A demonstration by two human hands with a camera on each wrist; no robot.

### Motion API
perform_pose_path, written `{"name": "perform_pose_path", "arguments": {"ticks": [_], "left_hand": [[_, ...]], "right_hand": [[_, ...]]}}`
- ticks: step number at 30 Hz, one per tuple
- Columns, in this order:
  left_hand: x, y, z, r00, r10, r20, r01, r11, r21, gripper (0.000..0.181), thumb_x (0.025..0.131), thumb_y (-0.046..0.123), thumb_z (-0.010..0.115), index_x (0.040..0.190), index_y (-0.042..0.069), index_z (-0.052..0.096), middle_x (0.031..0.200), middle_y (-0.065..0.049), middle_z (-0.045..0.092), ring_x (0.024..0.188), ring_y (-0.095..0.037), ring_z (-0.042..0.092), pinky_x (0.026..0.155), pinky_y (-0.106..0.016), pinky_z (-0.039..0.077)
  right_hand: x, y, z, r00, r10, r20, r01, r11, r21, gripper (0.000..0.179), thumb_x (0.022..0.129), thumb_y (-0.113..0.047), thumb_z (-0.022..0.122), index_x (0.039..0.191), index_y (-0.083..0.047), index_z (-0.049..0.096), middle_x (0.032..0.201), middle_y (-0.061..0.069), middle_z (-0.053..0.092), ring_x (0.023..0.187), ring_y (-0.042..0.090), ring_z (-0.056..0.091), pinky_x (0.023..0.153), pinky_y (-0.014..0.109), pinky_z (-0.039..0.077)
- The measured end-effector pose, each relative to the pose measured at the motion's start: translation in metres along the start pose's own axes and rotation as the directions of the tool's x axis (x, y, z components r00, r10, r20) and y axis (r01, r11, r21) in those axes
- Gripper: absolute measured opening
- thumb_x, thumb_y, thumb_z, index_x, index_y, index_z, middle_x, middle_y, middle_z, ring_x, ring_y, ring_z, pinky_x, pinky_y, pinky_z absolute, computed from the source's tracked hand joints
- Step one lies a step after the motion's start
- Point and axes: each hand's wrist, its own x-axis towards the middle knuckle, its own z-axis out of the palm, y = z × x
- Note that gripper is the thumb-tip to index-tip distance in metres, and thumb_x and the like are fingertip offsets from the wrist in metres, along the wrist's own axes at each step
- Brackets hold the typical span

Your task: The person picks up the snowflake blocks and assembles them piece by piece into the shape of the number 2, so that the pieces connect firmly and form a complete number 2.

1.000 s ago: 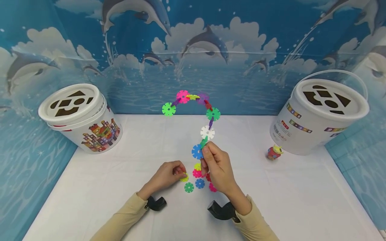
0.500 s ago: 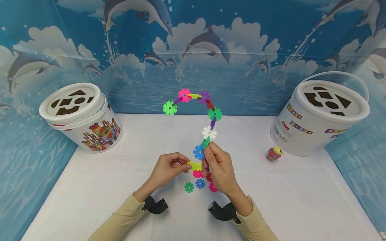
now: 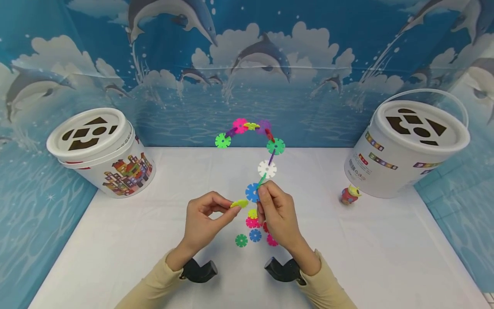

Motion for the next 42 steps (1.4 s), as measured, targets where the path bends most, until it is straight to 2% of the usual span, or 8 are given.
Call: {"name": "perform_pose_path", "arguments": {"ticks": [3, 8, 10, 14, 20, 26, 34, 42], "left_hand": [[0.0, 0.002, 0.001, 0.998, 0.062, -0.027, -0.061, 0.997, 0.039, 0.024, 0.065, -0.021, 0.074, 0.078, -0.005, 0.062, 0.072, -0.016, 0.066, 0.06, -0.02, 0.066, 0.056, -0.03, 0.056], [-0.007, -0.016, 0.002, 0.991, 0.126, -0.04, -0.122, 0.989, 0.083, 0.023, 0.065, -0.016, 0.076, 0.079, -0.003, 0.064, 0.074, -0.014, 0.067, 0.063, -0.017, 0.067, 0.058, -0.027, 0.055], [-0.01, -0.023, 0.002, 0.99, 0.137, -0.04, -0.132, 0.986, 0.102, 0.021, 0.067, -0.012, 0.078, 0.08, -0.001, 0.065, 0.075, -0.012, 0.068, 0.065, -0.016, 0.067, 0.06, -0.026, 0.055], [-0.014, -0.027, 0.003, 0.984, 0.17, -0.044, -0.163, 0.977, 0.136, 0.019, 0.069, -0.008, 0.079, 0.081, 0.0, 0.066, 0.078, -0.011, 0.069, 0.066, -0.015, 0.067, 0.061, -0.025, 0.055], [-0.016, -0.031, 0.004, 0.972, 0.225, -0.068, -0.213, 0.965, 0.155, 0.019, 0.07, -0.007, 0.079, 0.082, 0.0, 0.066, 0.079, -0.011, 0.069, 0.068, -0.016, 0.067, 0.061, -0.025, 0.055], [-0.017, -0.037, 0.009, 0.953, 0.294, -0.078, -0.283, 0.951, 0.128, 0.017, 0.072, -0.007, 0.078, 0.084, -0.004, 0.067, 0.079, -0.014, 0.068, 0.071, -0.02, 0.068, 0.064, -0.028, 0.056], [-0.019, -0.034, 0.012, 0.964, 0.26, -0.061, -0.26, 0.965, 0.011, 0.029, 0.059, -0.016, 0.081, 0.084, -0.008, 0.069, 0.082, -0.018, 0.069, 0.074, -0.023, 0.069, 0.063, -0.03, 0.056], [-0.02, -0.037, 0.013, 0.94, 0.334, -0.065, -0.334, 0.942, 0.011, 0.025, 0.06, -0.016, 0.08, 0.081, -0.009, 0.068, 0.079, -0.019, 0.069, 0.073, -0.024, 0.069, 0.064, -0.03, 0.056]], "right_hand": [[0.0, 0.001, 0.003, 1.0, -0.002, -0.016, 0.001, 0.998, -0.057, 0.021, 0.093, 0.016, 0.038, 0.08, 0.003, 0.047, 0.058, 0.005, 0.045, 0.043, 0.015, 0.047, 0.04, 0.022, 0.042], [-0.001, 0.0, 0.007, 0.999, 0.012, -0.051, -0.019, 0.99, -0.142, 0.022, 0.094, 0.014, 0.041, 0.078, -0.001, 0.047, 0.058, 0.001, 0.046, 0.043, 0.013, 0.047, 0.037, 0.022, 0.042], [-0.002, 0.0, 0.009, 0.998, 0.014, -0.064, -0.024, 0.988, -0.155, 0.021, 0.096, 0.009, 0.042, 0.078, -0.001, 0.047, 0.059, 0.0, 0.046, 0.043, 0.013, 0.047, 0.037, 0.022, 0.041], [-0.003, 0.002, 0.012, 0.997, 0.007, -0.081, -0.021, 0.985, -0.173, 0.019, 0.098, 0.002, 0.044, 0.08, -0.001, 0.049, 0.059, 0.0, 0.046, 0.043, 0.014, 0.046, 0.037, 0.022, 0.04], [-0.005, 0.002, 0.017, 0.994, 0.005, -0.107, -0.025, 0.983, -0.18, 0.018, 0.098, 0.002, 0.045, 0.081, -0.001, 0.05, 0.06, 0.002, 0.046, 0.042, 0.011, 0.045, 0.035, 0.021, 0.039], [-0.006, 0.001, 0.02, 0.993, 0.017, -0.117, -0.038, 0.984, -0.176, 0.018, 0.098, 0.003, 0.044, 0.081, 0.0, 0.049, 0.061, 0.002, 0.046, 0.042, 0.008, 0.046, 0.034, 0.021, 0.038], [-0.006, 0.0, 0.019, 0.997, -0.009, -0.077, -0.004, 0.986, -0.168, 0.025, 0.099, 0.003, 0.04, 0.075, -0.003, 0.044, 0.051, 0.001, 0.042, 0.039, 0.006, 0.043, 0.032, 0.02, 0.036], [-0.007, -0.002, 0.022, 0.999, -0.023, -0.031, 0.019, 0.99, -0.138, 0.028, 0.099, 0.006, 0.037, 0.074, -0.004, 0.041, 0.049, -0.002, 0.04, 0.038, 0.007, 0.041, 0.032, 0.019, 0.034]]}}
